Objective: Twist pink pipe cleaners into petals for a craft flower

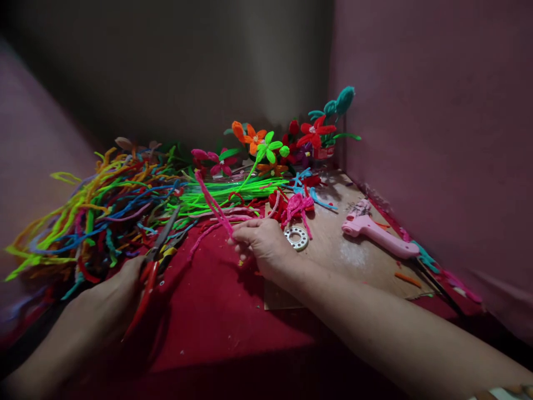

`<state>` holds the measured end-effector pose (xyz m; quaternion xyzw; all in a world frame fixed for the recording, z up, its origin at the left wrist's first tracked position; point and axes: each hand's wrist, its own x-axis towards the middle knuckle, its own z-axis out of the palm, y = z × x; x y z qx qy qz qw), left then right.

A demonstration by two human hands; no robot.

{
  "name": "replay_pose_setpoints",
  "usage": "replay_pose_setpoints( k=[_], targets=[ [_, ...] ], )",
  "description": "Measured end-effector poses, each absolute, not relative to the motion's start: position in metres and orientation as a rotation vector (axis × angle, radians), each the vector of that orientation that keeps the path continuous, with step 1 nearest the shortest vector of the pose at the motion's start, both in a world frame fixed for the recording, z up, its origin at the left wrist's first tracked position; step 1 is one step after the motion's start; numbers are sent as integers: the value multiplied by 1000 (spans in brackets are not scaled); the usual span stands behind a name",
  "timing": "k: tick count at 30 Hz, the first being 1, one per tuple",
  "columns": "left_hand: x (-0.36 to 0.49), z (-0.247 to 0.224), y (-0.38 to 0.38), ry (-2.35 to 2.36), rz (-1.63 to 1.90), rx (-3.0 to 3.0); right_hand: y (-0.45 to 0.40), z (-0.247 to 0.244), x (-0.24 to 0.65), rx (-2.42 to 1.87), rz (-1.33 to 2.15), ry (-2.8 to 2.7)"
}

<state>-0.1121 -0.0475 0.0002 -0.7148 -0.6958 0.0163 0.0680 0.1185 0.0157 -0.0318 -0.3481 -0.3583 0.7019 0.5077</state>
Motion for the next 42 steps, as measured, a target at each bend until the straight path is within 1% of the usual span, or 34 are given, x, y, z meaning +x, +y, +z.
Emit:
replay_pose_setpoints(
  k=[1, 4, 8, 10, 12, 14, 16, 19, 21, 23, 26, 33, 38, 42],
  targets=[
    [-113, 0, -41, -2140, 181, -2128, 16, -32, 118, -834, 1696, -861],
    [-116, -2, -17, -2203, 353, -2074, 16, -35, 119, -828, 1699, -881],
    [-121, 2, 4, -2192, 375, -2089, 18, -36, 119, -825, 1698, -888],
    [-117, 8, 5, -2092, 243, -2136, 18, -35, 119, -823, 1697, -886],
    [-104, 13, 4, -2049, -84, -2217, 16, -34, 118, -825, 1689, -894],
    [-83, 14, 3, -2145, -619, -2510, 13, -32, 117, -836, 1682, -914],
    [-60, 11, 5, -2383, -1124, -2761, 11, -31, 116, -862, 1685, -937],
    [-36, 2, 12, -2482, -1794, -2841, 10, -31, 116, -864, 1713, -948],
    [-29, -2, 17, -2454, -2116, -2754, 12, -33, 117, -801, 1763, -914],
    [-27, -3, 20, -2410, -2305, -2674, 14, -34, 119, -729, 1880, -864],
    [-26, -3, 21, -2386, -2410, -2641, 15, -34, 120, -656, 2079, -846],
    [-25, -5, 22, -2468, -2645, -2480, 16, -35, 121, -617, 2251, -756],
    [-24, -2, 21, -2499, -2645, -2505, 18, -39, 120, -578, 2333, -664],
    [-21, 0, 18, -2451, -2579, -2580, 16, -35, 119, -660, 2279, -678]
  ],
)
